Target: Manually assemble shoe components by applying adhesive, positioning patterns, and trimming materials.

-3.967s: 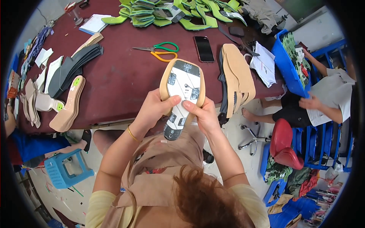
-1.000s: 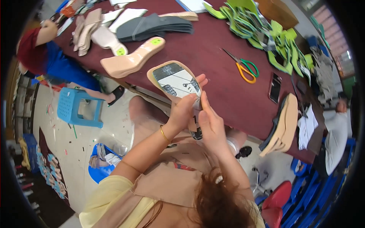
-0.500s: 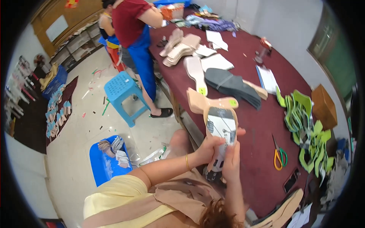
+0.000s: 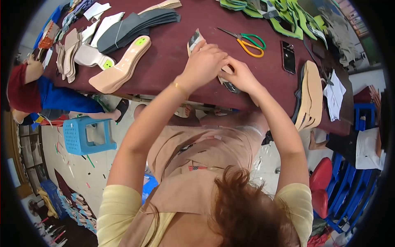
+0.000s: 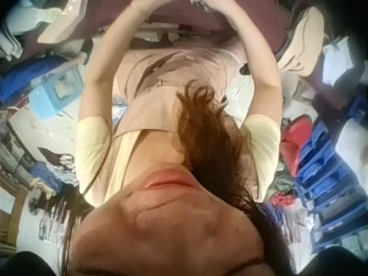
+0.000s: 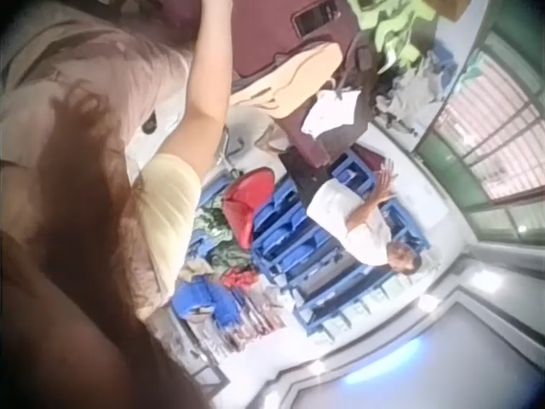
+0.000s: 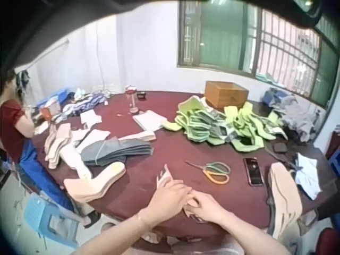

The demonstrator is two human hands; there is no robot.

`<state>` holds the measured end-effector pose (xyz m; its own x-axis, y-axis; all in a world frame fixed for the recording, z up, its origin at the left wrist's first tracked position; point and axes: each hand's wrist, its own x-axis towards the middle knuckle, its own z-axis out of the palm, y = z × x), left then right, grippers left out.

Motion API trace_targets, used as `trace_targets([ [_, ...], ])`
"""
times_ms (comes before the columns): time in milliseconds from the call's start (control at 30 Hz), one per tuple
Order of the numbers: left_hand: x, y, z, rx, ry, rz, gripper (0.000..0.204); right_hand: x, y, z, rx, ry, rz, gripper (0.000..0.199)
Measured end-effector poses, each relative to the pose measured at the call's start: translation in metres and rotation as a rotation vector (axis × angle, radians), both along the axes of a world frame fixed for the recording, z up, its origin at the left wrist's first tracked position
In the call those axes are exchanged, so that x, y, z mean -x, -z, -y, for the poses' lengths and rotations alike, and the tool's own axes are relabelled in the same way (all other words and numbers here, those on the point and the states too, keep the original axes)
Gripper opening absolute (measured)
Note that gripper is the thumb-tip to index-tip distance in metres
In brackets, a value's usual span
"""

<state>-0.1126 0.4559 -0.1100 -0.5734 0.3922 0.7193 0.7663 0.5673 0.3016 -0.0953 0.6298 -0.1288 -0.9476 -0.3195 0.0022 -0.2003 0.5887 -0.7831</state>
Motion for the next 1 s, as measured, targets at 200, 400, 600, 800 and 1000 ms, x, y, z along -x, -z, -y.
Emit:
trace_targets([
  [200,0.028,0.021,-0.003,0.467,0.081,0.177,0.016,0.014,-0.012,-0.032,-0.236,-0.097,0.166,0.044],
  [400,0.031,0.019,-0.004,0.378,0.145,0.380,0.015,0.009,-0.015,-0.049,0.241,0.097,0.509,0.024],
  [600,0.029,0.024,-0.003,0.294,0.176,0.361,0.015,-0.025,-0.004,-0.046,0.371,0.311,0.460,0.019],
  [800,0.032,0.021,-0.005,0.341,0.188,0.400,0.015,-0.046,0.014,-0.036,0.379,0.439,0.307,0.019],
  [1000,0.028,0.022,-0.008,0.339,0.156,0.359,0.020,-0.053,0.010,-0.017,0.071,0.498,0.090,0.022],
])
